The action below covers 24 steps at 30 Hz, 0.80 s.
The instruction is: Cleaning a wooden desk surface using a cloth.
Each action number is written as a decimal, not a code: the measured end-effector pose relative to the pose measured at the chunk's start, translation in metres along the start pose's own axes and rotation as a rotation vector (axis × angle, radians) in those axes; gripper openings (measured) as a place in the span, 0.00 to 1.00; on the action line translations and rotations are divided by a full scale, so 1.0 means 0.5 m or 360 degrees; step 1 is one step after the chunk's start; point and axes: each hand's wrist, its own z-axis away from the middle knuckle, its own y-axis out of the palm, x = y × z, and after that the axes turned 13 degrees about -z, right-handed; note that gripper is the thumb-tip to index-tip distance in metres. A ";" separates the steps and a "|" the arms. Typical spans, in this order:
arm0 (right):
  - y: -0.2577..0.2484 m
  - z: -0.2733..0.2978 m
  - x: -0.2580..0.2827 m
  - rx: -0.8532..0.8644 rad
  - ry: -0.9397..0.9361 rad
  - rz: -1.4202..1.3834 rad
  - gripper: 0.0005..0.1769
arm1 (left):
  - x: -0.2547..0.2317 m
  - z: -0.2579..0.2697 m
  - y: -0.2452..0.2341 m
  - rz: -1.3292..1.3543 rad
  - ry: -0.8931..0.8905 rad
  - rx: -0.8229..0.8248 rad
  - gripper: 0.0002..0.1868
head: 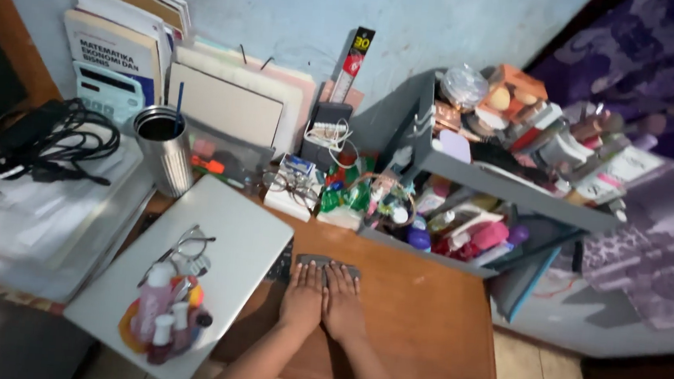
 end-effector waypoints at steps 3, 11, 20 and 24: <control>0.005 0.078 0.019 -0.0024 -0.0066 -0.0014 0.29 | -0.019 0.068 0.021 -0.0097 0.0019 -0.0088 0.32; -0.002 0.207 0.085 0.0028 -0.0134 -0.0016 0.29 | 0.002 0.224 -0.011 0.0160 0.0161 -0.0070 0.33; -0.002 0.295 0.125 0.0131 -0.0243 -0.0034 0.30 | 0.004 0.334 -0.006 0.0251 0.0308 0.0068 0.35; -0.011 0.286 0.135 0.0170 -0.0218 -0.0073 0.31 | -0.006 0.330 -0.010 0.0151 0.0309 0.0100 0.35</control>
